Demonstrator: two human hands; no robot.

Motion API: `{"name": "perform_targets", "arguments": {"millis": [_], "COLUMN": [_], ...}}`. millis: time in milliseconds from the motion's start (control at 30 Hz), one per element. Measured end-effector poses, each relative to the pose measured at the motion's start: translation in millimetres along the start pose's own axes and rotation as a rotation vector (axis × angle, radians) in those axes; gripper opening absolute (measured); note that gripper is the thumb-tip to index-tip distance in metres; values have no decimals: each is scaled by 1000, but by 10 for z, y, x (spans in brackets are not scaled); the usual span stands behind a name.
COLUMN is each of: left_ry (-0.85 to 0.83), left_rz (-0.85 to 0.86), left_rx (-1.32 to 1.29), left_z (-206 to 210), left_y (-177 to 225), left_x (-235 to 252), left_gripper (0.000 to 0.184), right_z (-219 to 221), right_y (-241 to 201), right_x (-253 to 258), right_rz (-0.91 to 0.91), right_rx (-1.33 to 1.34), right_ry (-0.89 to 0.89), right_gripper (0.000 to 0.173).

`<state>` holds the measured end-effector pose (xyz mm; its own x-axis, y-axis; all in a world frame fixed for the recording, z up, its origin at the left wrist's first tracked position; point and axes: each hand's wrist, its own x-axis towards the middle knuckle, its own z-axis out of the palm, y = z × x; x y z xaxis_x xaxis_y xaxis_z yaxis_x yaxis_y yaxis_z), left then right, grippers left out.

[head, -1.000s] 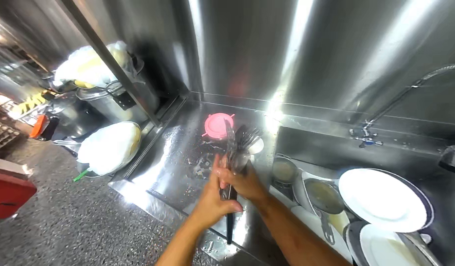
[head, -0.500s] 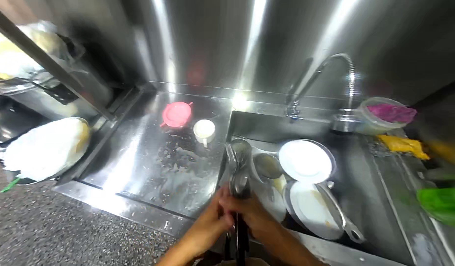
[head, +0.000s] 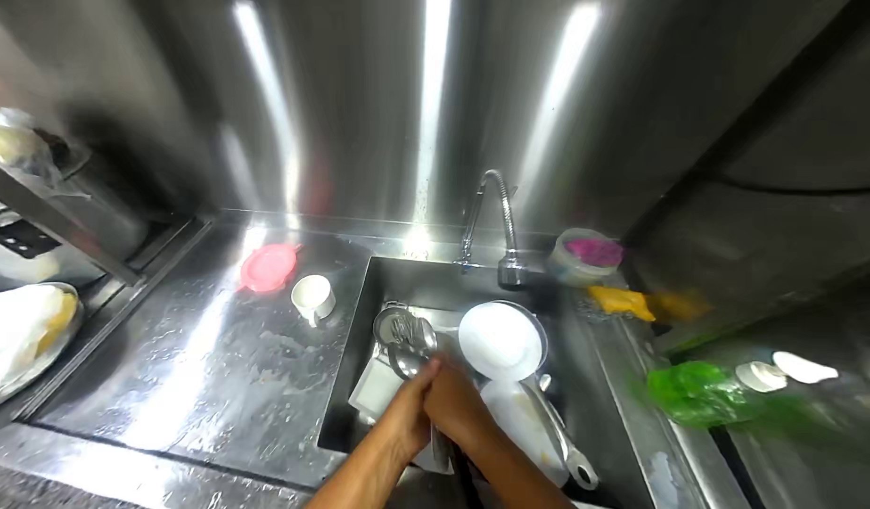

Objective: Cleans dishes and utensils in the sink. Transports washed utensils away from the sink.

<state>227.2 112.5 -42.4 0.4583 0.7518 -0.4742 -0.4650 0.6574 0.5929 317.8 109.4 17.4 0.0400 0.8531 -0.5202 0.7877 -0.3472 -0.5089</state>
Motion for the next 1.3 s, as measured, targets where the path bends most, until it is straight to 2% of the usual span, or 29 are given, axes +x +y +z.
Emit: {"name": "perform_targets", "arguments": {"millis": [100, 200, 233, 267, 333, 400, 433, 500, 567, 633, 667, 700, 800, 900, 967, 1033, 1067, 1100, 1133, 1167, 1233, 1300], "left_ry": [-59, 46, 95, 125, 165, 177, 161, 130, 101, 88, 85, 87, 88, 94, 112, 126, 124, 122, 121, 120, 123, 117], "left_rz": [26, 30, 38, 41, 37, 33, 28, 3, -32, -55, -67, -76, -91, -127, -144, -165, -179, -195, -211, -222, -231, -235], "left_rx": [-172, -224, -230, -242, -284, -250, -198, -95, -36, -5, 6, 18, 95, 121, 95, 54, 36, 15, -8, -29, -60, -88], "left_z": [101, 250, 310, 342, 343, 326, 323, 354, 415, 474, 494, 505, 495, 484, 516, 567, 595, 626, 658, 687, 727, 759], "left_y": [-201, -314, -320, -315, -301, -318, -330, -370, -425, -453, -462, -466, -467, -546, -615, -646, -653, -657, -656, -653, -661, -680], "left_x": [358, 604, 673, 739, 868, 971, 994, 1009, 1006, 1031, 1038, 1047, 1048, 1087, 1139, 1185, 1202, 1215, 1229, 1247, 1283, 1337], "left_gripper": [33, 28, 29, 29, 27, 28, 27, 23, 19, 18, 17, 16, 10, 11, 11, 10, 10, 10, 10, 11, 9, 15], "right_z": [-139, -350, -410, -454, -595, -824, -945, -1104, -1029, -907, -858, -825, -852, -818, -847, -1015, -1080, -1115, -1178, -1321, -1528, -1514], "right_y": [256, 587, 745, 944, 1372, 1611, 1626, 1528, 1423, 1309, 1159, 951, 554, 704, 825, 1002, 1174, 1376, 1500, 1495, 1444, 1447], "right_x": [132, 162, 178, 218, 403, 744, 944, 1364, 1776, 2215, 2363, 2436, 2341, 2402, 2500, 2522, 2543, 2542, 2403, 2132, 1637, 1304], "right_rz": [-21, -51, -82, -121, -146, -42, 15, 61, -13, -96, -79, -35, 63, -48, -111, -229, -333, -455, -505, -457, -364, -445], "right_rx": [-30, 176, 281, 392, 610, 806, 886, 1024, 1123, 1153, 1128, 1093, 732, 188, -25, -8, 121, 326, 518, 657, 766, 755], "right_ry": [-33, -79, -41, 44, 232, 397, 453, 454, 342, 128, 102, 185, 542, 618, 574, 393, 341, 334, 349, 356, 313, 202], "right_gripper": [74, 100, 100, 94, 64, 35, 35, 45, 42, 56, 64, 62, 41, 50, 55, 69, 76, 74, 64, 54, 50, 53]}}
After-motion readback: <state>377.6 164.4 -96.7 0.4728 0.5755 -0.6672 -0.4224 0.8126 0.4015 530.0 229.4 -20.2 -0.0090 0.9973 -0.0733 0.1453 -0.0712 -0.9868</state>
